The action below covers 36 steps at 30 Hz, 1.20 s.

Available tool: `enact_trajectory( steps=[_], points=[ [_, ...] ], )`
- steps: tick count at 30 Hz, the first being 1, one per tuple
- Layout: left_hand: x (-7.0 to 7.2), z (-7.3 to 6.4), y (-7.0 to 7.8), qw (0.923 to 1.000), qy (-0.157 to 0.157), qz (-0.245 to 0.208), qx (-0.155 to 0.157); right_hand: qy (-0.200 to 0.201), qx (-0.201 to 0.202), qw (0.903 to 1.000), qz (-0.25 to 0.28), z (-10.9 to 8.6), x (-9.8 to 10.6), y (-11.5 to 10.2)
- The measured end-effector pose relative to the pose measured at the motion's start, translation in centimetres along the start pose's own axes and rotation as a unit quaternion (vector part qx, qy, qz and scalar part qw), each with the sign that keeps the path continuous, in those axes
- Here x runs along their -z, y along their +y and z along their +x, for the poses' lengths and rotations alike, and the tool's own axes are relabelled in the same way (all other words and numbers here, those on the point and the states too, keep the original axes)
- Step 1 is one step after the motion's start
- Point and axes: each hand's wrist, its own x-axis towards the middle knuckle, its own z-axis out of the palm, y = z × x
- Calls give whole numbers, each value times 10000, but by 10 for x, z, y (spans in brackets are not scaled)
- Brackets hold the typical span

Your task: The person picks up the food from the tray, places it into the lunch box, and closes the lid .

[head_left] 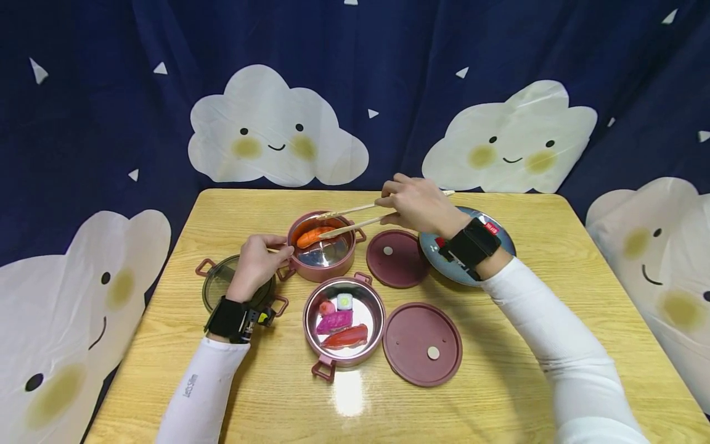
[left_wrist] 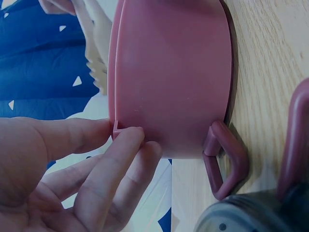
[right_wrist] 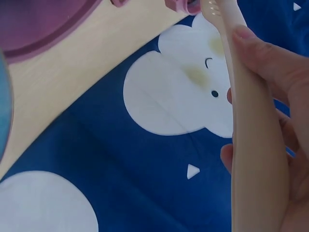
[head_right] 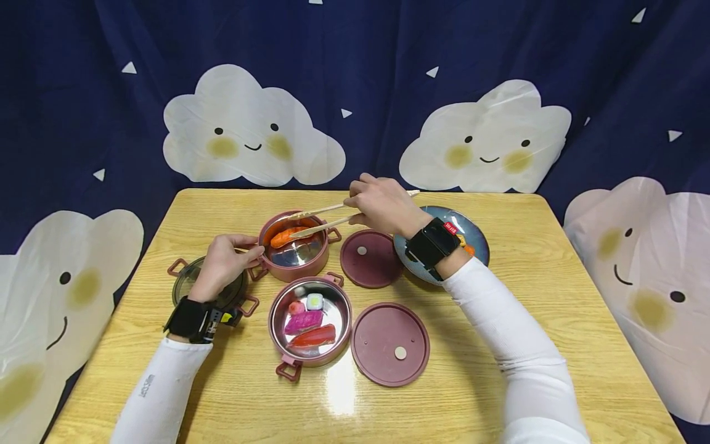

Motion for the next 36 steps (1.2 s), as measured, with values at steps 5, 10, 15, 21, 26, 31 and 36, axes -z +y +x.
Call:
enact_trajectory(
  steps=[5, 10, 15, 21, 26, 31, 36],
  points=[
    [-1, 0, 0, 10000, -10, -31, 25, 76, -64, 9999, 34, -15, 14, 8],
    [-1, 1, -1, 10000, -8, -67, 4, 129, -53, 9999, 30, -30, 25, 14],
    [-2, 1, -1, 10000, 18, -74, -51, 283, -52, 9996, -19, -47, 36, 21],
    [-1, 1, -1, 10000, 49, -4, -72, 176, -331, 9993, -5, -70, 53, 28],
    [-1, 0, -1, 9999, 65, 9, -117, 118, -459, 9989, -45, -92, 66, 35],
    [-1, 0, -1, 9999, 72, 43, -144, -95, -711, 9974, -122, -114, 76, 41],
    [-1, 0, -1, 9999, 65, 36, -128, -433, -1114, 9926, -227, -133, 84, 47]
  ],
)
